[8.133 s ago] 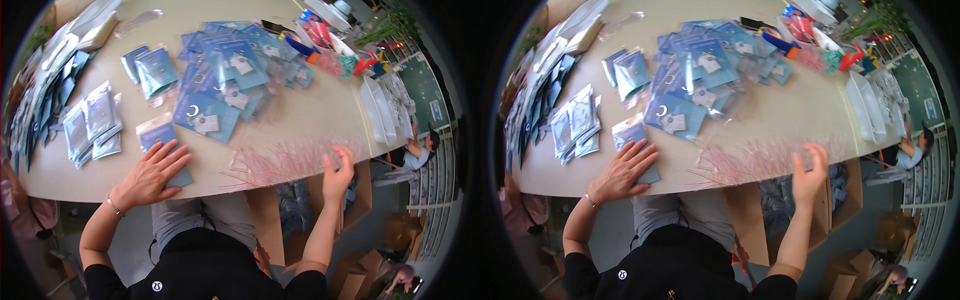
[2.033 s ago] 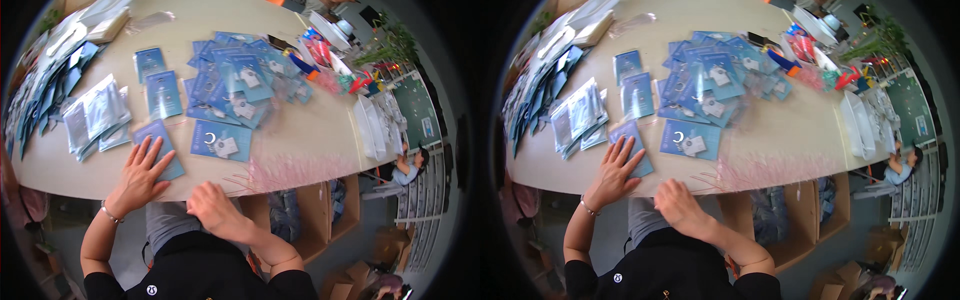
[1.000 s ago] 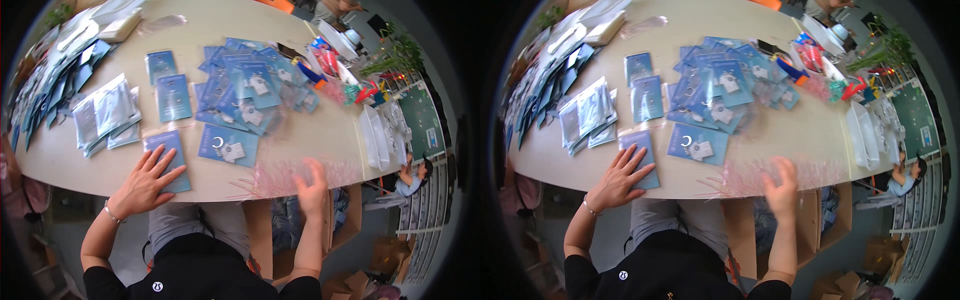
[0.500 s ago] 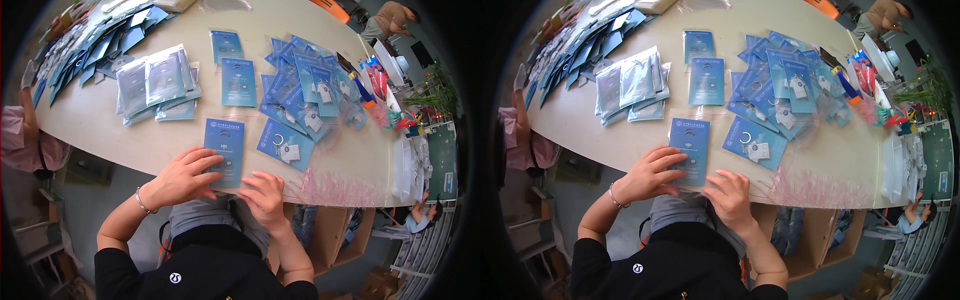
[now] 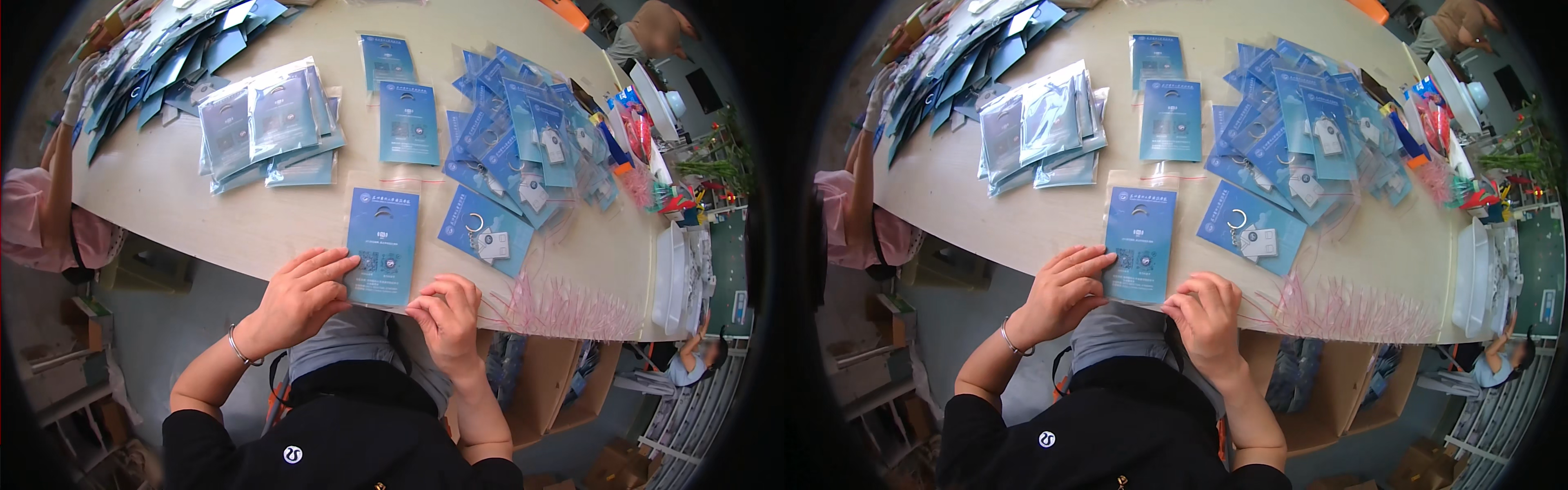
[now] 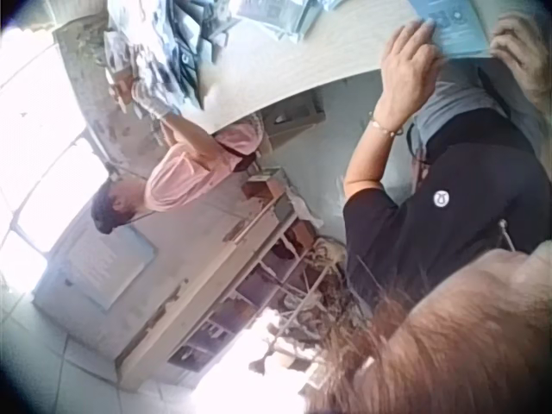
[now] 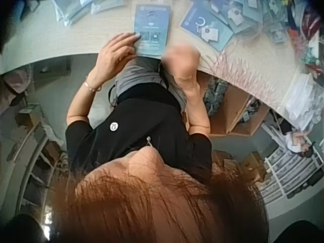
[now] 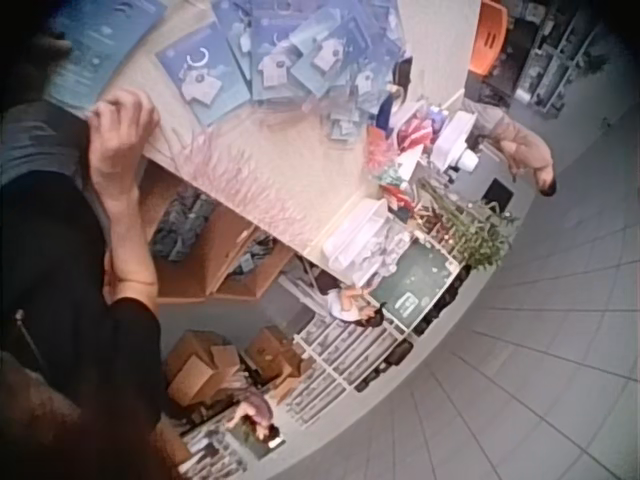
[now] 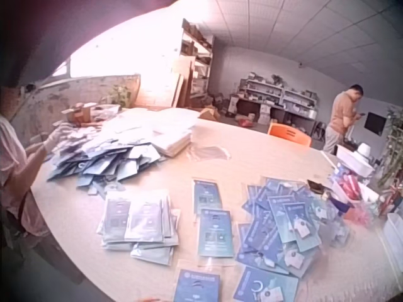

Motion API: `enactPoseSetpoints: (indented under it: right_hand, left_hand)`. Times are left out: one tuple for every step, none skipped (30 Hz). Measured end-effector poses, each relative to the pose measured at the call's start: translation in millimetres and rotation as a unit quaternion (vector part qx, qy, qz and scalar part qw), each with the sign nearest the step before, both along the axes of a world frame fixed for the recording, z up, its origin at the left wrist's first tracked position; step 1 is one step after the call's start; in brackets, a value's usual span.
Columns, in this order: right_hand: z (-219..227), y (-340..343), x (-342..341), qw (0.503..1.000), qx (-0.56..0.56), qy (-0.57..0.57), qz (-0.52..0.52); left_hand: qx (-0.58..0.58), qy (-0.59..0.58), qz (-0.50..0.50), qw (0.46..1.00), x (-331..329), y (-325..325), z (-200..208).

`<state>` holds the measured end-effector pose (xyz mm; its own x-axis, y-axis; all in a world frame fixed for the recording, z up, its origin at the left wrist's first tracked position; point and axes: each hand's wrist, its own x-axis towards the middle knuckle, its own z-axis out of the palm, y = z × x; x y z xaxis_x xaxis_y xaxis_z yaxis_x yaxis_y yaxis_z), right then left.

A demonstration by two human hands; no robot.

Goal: The person sits at a table and repeatedly picks up blue keychain cards and clear plastic bags. They insert each keychain into a bag, seal it, and place the packaged item into a growing stack. The process is repetitive and involves handling small items one at a time.

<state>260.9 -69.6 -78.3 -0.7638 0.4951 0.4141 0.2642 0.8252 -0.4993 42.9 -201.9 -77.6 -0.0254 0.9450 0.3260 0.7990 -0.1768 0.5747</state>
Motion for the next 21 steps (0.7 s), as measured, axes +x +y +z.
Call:
enactPoseSetpoints:
  right_hand:
    - [0, -1, 0, 1.0, -0.002, -0.009, -0.008]
    - [0, -2, -1, 1.0, -0.005, -0.018, -0.017]
    - [0, -3, -2, 0.999, -0.008, -0.028, -0.026]
    - [1, -4, -3, 0.998, -0.013, -0.041, -0.035]
    - [3, -5, -5, 0.997, -0.019, -0.055, -0.044]
    - [6, -6, -7, 0.996, -0.025, -0.068, -0.054]
    - [8, -7, -8, 0.994, -0.029, -0.083, -0.059]
    - [10, -8, -9, 0.993, -0.033, -0.098, -0.064]
    - [12, -9, -10, 0.991, -0.037, -0.112, -0.069]
    - [14, -9, -12, 0.99, -0.034, -0.121, -0.071]
    - [16, -9, -14, 0.988, -0.031, -0.13, -0.073]
    - [18, -9, -15, 0.987, -0.027, -0.138, -0.075]
    - [20, -9, -16, 0.986, -0.028, -0.144, -0.074]
    - [21, -9, -17, 0.986, -0.028, -0.149, -0.072]
    - [23, -10, -18, 0.985, -0.028, -0.155, -0.07]
    - [24, -10, -18, 0.984, -0.027, -0.161, -0.073]
    - [25, -10, -19, 0.983, -0.027, -0.168, -0.076]
    - [26, -10, -19, 0.981, -0.026, -0.174, -0.079]
    - [27, -11, -21, 0.979, -0.029, -0.181, -0.087]
    - [29, -11, -22, 0.977, -0.033, -0.187, -0.096]
    - [29, -12, -23, 0.975, -0.037, -0.194, -0.105]
  left_hand:
    - [0.001, -0.014, 0.004, 1.0, 0, 0, 0]
    - [-0.002, -0.022, 0.025, 0.999, 2, 0, 1]
    - [-0.005, -0.03, 0.046, 0.999, 4, 0, 4]
    - [-0.008, -0.038, 0.066, 0.997, 7, -1, 6]
    - [-0.013, -0.031, 0.082, 0.996, 9, -2, 6]
    - [-0.017, -0.025, 0.097, 0.995, 10, -3, 6]
    - [-0.021, -0.02, 0.112, 0.993, 12, -3, 6]
    - [-0.024, -0.019, 0.125, 0.992, 15, -3, 6]
    - [-0.027, -0.018, 0.137, 0.99, 17, -3, 7]
    - [-0.031, -0.016, 0.15, 0.988, 18, -3, 8]
    - [-0.034, -0.023, 0.159, 0.986, 20, -4, 9]
    - [-0.038, -0.029, 0.168, 0.985, 21, -4, 9]
    - [-0.041, -0.035, 0.177, 0.983, 22, -5, 10]
    - [-0.041, -0.04, 0.183, 0.981, 23, -6, 9]
    - [-0.04, -0.044, 0.19, 0.98, 24, -6, 8]
    - [-0.038, -0.05, 0.195, 0.979, 24, -6, 7]
    - [-0.039, -0.049, 0.195, 0.979, 25, -5, 7]
    - [-0.039, -0.048, 0.196, 0.979, 25, -4, 7]
    - [-0.04, -0.047, 0.197, 0.978, 26, -4, 8]
    - [-0.046, -0.043, 0.213, 0.975, 27, -3, 9]
    - [-0.053, -0.04, 0.229, 0.971, 29, -2, 9]
